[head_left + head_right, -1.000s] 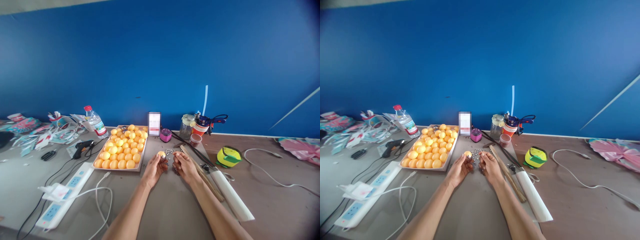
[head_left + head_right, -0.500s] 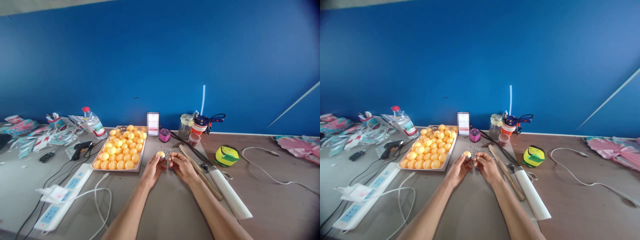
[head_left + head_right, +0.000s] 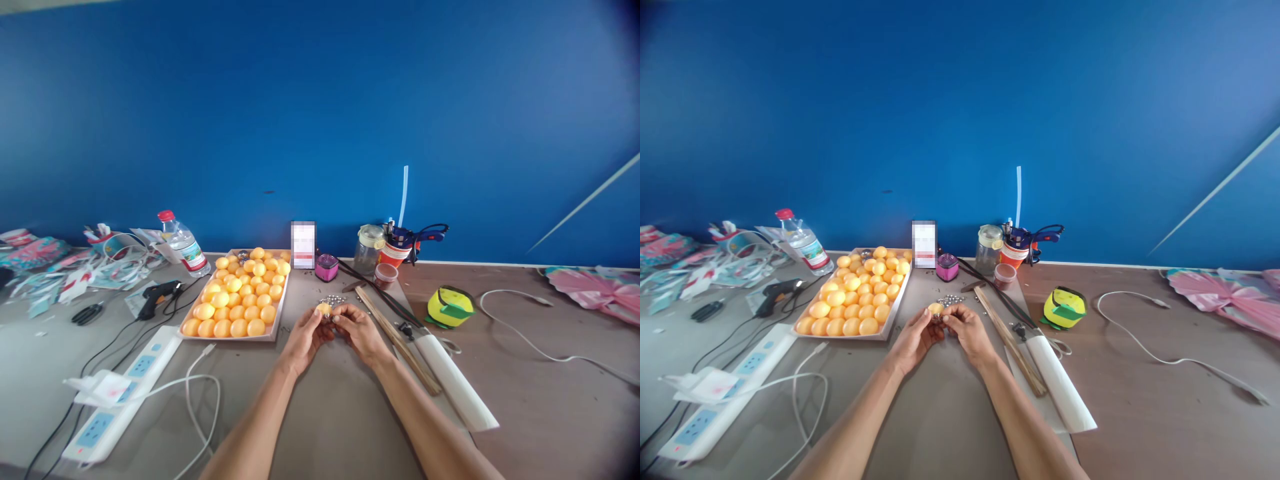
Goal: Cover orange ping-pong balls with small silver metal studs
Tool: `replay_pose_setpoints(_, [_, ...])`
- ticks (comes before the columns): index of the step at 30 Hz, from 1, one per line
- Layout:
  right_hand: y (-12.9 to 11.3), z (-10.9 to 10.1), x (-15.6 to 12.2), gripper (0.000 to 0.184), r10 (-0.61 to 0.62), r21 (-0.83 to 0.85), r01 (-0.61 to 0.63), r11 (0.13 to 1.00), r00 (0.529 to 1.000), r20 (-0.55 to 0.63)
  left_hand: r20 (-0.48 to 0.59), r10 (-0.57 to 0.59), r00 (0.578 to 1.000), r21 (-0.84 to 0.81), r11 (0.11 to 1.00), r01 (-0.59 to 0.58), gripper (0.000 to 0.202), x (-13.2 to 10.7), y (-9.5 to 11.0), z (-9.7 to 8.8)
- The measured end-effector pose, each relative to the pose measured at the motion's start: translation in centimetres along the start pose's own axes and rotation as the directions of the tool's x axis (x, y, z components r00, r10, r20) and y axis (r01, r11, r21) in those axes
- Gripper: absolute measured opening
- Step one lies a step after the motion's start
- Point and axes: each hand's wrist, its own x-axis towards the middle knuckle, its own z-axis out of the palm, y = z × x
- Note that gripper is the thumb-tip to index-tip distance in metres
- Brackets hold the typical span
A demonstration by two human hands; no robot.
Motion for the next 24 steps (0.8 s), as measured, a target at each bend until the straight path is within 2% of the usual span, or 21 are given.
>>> replay_pose_setpoints(10, [-0.2,-0.3,0.1,0.022,0.038,-0.022,-0.036,0.999,0.996,0.082,0.028,0.02,0.999,0.069,0.997,-0.022,0.031,0.0,-0.1,0.0])
replay_pose_setpoints(17, [-1.1,-0.5,-0.2,0.016,0.106,-0.193,-0.094,0.977,0.993,0.057,-0.005,0.043,0.999,0.121,0.992,-0.042,0.033,-0.3,0.0,0.3])
replay_pose_setpoints(24, [-1.0,-0.5,-0.2,0.012,0.109,-0.218,-0.107,0.97,0.994,-0.001,-0.015,0.052,0.999,0.195,0.98,-0.048,0.033,-0.3,-0.1,0.0])
